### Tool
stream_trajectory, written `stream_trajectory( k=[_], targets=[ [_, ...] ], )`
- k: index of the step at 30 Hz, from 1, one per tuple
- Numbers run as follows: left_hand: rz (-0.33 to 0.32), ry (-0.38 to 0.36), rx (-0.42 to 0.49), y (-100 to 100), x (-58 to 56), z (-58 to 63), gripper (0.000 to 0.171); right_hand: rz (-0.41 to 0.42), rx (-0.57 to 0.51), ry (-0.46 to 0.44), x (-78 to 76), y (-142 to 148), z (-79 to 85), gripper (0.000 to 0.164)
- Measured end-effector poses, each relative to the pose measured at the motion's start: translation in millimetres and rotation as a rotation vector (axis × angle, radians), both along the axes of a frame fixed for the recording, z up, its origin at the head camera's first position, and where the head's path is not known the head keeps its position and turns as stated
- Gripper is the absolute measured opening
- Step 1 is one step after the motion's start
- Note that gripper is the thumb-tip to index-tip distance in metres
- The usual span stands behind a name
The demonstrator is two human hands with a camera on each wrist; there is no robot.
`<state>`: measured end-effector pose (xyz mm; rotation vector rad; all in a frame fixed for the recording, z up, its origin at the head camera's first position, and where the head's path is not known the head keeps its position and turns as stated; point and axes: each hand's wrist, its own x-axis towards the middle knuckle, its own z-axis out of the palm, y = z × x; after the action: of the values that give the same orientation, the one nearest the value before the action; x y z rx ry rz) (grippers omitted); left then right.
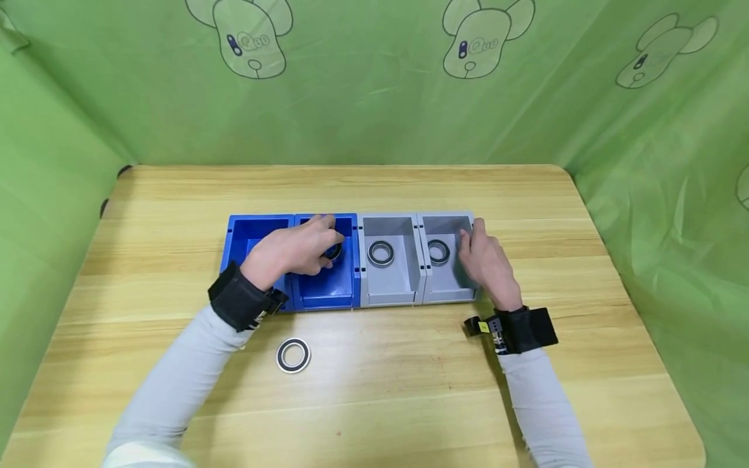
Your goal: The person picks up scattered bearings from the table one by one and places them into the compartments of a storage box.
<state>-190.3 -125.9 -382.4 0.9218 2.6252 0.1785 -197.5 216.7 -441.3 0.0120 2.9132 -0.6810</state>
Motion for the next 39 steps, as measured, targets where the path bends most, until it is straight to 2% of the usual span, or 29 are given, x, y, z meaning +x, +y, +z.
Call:
stream_trajectory(
  k=[6, 16, 24, 31, 39],
  targets=[
    [0.002, -0.005, -0.009, 1, -2.6, -9.3, 0.039, -0.008, -0.008, -0.017, -0.1, 0, 0.5, 0.038],
    [0.041, -0.017, -0.013, 4, -4.6, -16.5, 0.031, -0.006, -0.008, -0.02, -0.4, -1, 0.2, 0.04],
    [0.037, -0.029, -0.075, 11, -6.5, -24.2, 0.03, -0.006, -0.009, -0.017, -0.2, -1, 0.2, 0.04],
    [0.059, -0.023, -0.082, 12, -5.5, -23.0, 0.03, 0.0, -0.004, -0.009, -0.8, -2, 1.3, 0.04],
    [0.015, 0.017, -0.063, 12, -6.1, -24.4, 0.031, -0.005, -0.01, -0.024, 0.4, -2, 1.0, 0.042]
  ],
)
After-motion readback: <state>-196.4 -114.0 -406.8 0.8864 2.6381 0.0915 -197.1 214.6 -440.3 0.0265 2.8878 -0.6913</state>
